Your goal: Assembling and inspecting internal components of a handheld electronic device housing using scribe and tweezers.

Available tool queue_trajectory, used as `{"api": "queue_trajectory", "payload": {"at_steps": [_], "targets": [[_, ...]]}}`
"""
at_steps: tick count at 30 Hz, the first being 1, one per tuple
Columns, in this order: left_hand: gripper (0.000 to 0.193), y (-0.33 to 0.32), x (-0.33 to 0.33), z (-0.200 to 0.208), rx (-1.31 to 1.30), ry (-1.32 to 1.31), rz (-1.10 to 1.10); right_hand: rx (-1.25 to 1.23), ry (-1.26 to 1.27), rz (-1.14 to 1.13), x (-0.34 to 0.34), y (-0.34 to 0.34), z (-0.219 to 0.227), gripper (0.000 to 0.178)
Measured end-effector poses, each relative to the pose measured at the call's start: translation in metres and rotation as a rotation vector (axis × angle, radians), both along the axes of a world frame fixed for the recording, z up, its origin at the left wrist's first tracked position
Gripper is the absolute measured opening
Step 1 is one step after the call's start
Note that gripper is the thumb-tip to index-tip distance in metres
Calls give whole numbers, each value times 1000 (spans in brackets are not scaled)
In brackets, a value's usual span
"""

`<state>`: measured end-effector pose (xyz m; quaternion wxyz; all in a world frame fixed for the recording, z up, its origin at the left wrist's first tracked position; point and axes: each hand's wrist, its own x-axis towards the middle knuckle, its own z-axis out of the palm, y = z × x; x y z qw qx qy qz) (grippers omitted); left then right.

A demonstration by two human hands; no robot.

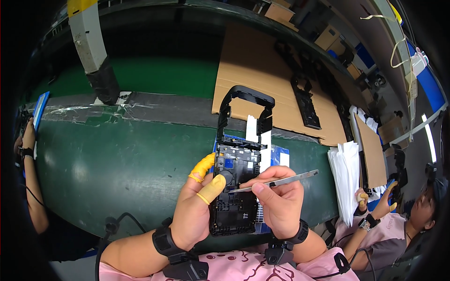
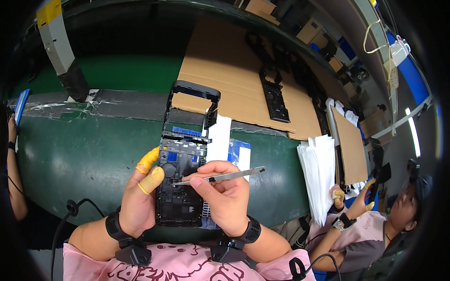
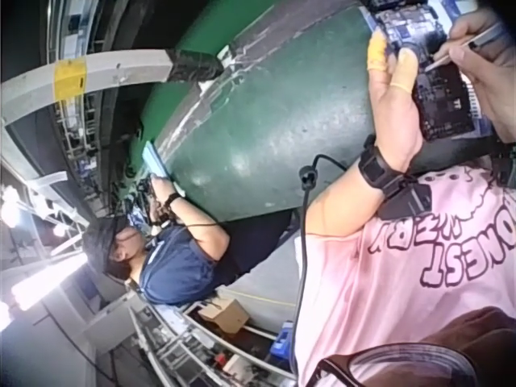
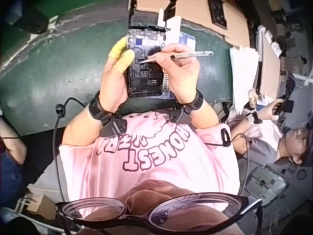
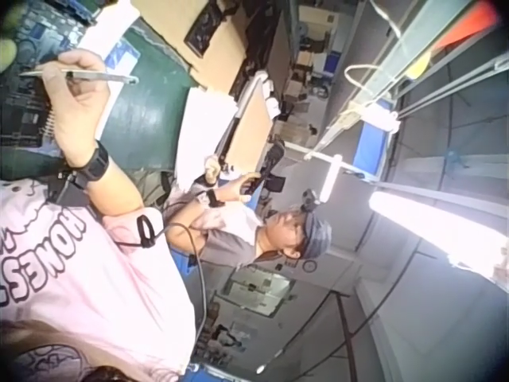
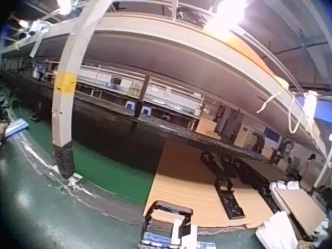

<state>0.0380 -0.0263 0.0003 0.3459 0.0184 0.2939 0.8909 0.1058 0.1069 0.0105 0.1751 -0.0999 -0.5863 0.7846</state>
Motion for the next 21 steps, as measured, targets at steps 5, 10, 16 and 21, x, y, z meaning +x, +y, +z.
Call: {"api": "queue_trajectory", "payload": {"at_steps": [5,10,16,21], "targets": [[43,-2,1,-1,-8,2,14,45,-14,-16,1,-2,2,18],[46,-2,-6,0,-13,-28,-25,-78,0,-70,2,5,5,21],[61,-1,-12,-7,-155,84,-86,-110,147,-221,15,35,4,22],[56,13,-47,13,-349,304,28,-96,125,-394,49,92,-19,18]]}}
